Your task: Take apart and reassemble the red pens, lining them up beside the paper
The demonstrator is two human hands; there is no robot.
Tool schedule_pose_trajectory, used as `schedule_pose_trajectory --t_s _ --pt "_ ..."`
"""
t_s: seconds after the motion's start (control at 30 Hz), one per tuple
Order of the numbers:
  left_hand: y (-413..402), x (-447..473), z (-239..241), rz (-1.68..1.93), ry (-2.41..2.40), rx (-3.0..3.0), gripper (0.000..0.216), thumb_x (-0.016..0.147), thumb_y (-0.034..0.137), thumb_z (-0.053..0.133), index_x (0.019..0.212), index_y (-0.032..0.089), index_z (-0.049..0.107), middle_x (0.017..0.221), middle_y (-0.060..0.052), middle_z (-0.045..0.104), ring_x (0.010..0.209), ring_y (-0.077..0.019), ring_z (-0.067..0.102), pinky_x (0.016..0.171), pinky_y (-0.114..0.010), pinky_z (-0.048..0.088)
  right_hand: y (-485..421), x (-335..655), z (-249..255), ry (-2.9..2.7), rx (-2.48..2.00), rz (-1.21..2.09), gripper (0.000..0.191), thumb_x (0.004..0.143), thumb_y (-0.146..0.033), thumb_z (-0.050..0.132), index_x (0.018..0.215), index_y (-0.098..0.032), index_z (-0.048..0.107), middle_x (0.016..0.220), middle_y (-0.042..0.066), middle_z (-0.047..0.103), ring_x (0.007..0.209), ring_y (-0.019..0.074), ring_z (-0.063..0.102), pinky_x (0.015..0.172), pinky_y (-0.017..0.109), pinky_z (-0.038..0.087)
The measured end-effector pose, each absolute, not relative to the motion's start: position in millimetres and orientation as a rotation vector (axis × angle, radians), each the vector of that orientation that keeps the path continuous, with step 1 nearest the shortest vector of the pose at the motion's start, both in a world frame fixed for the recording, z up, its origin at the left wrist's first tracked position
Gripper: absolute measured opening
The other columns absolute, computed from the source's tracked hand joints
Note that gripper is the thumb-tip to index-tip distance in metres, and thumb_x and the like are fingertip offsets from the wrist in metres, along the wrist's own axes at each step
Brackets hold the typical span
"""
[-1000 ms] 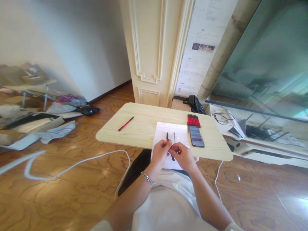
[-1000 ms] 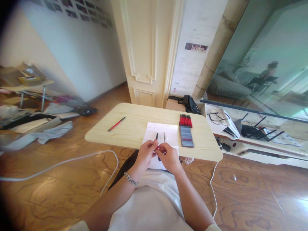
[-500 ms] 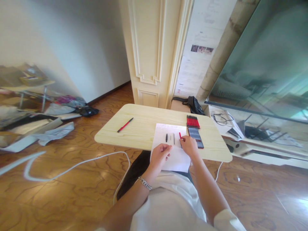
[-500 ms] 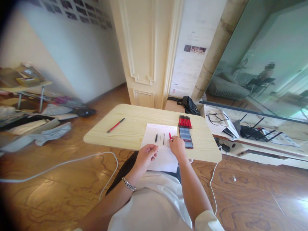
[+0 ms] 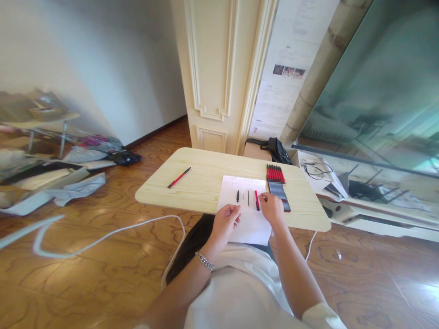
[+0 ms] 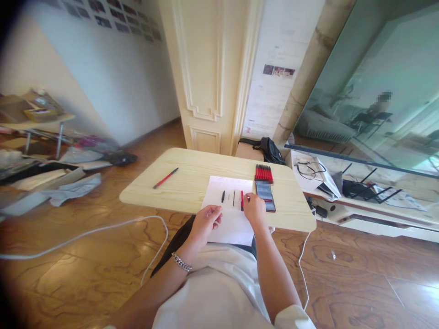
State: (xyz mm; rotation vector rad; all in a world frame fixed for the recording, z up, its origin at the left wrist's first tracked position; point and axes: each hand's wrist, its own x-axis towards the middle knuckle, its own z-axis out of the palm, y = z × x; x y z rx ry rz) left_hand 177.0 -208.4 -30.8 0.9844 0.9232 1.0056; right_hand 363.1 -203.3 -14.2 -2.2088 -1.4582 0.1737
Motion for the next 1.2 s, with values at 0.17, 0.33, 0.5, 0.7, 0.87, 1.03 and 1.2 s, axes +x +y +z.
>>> schedule_pose_trajectory --t_s 0.17,0.33,0.5,0.7,0.87,1.03,1.2 --pt "-208 175 -32 1.072 0.96 0.895 0.039 0.069 0.052 0.069 0.082 0.016 0.06 0.06 0.001 0.056 0.046 -0.0062 0.045 0.042 -0.018 0.027 -217 369 -16 -1.387 -2.164 0.176 0.03 0.09 -0.036 0.045 0.098 -0.024 0.071 0.088 0.006 0.072 0.082 0.0207 0.064 0.068 0.027 0.038" --pt "-209 176 -34 1.111 0.928 0.831 0.038 0.072 0.051 0.066 0.089 0.018 0.058 0.057 0.005 0.053 0.041 -0.0047 0.04 0.039 -0.018 0.021 -206 372 -14 -1.474 -2.186 0.224 0.028 0.088 -0.037 0.048 0.095 -0.024 0.071 0.09 0.006 0.072 0.083 0.021 0.064 0.068 0.027 0.038" --pt "-208 176 -35 1.104 0.89 0.808 0.038 0.072 0.05 0.067 0.089 0.018 0.058 0.056 0.005 0.052 0.041 -0.0048 0.041 0.039 -0.019 0.022 -177 373 -10 -1.584 -2.296 0.221 0.032 0.086 -0.042 0.049 0.088 -0.02 0.072 0.089 0.012 0.071 0.086 0.0237 0.064 0.069 0.029 0.038" --pt "-208 176 -35 1.088 0.885 0.796 0.04 0.069 0.05 0.069 0.088 0.017 0.059 0.057 0.004 0.054 0.042 -0.0049 0.042 0.039 -0.018 0.021 -154 371 -15 -1.616 -2.419 0.268 0.035 0.082 -0.043 0.053 0.09 -0.014 0.072 0.092 0.016 0.07 0.09 0.0236 0.064 0.074 0.029 0.041" --pt "-210 176 -34 1.078 0.869 0.833 0.039 0.065 0.05 0.072 0.078 0.016 0.059 0.058 0.003 0.055 0.045 -0.0056 0.044 0.041 -0.018 0.024 -157 372 -11 -1.513 -2.452 0.279 0.031 0.082 -0.039 0.053 0.091 -0.016 0.071 0.095 0.016 0.07 0.09 0.025 0.064 0.072 0.03 0.042" --pt "-210 178 -34 1.066 0.896 0.962 0.039 0.067 0.051 0.071 0.083 0.016 0.064 0.074 -0.003 0.064 0.057 -0.0087 0.052 0.047 -0.02 0.033 -180 365 2 -1.451 -2.001 0.344 0.031 0.086 -0.043 0.049 0.085 -0.019 0.069 0.078 0.007 0.069 0.075 0.0192 0.062 0.067 0.027 0.041" --pt "-213 184 -35 1.083 0.807 1.081 0.043 0.077 0.054 0.062 0.097 0.016 0.065 0.088 -0.007 0.067 0.077 -0.0159 0.061 0.065 -0.026 0.045 -213 330 -2 -1.416 -1.441 0.731 0.03 0.084 -0.044 0.053 0.089 -0.018 0.066 0.069 0.002 0.064 0.06 0.0137 0.055 0.057 0.024 0.042"
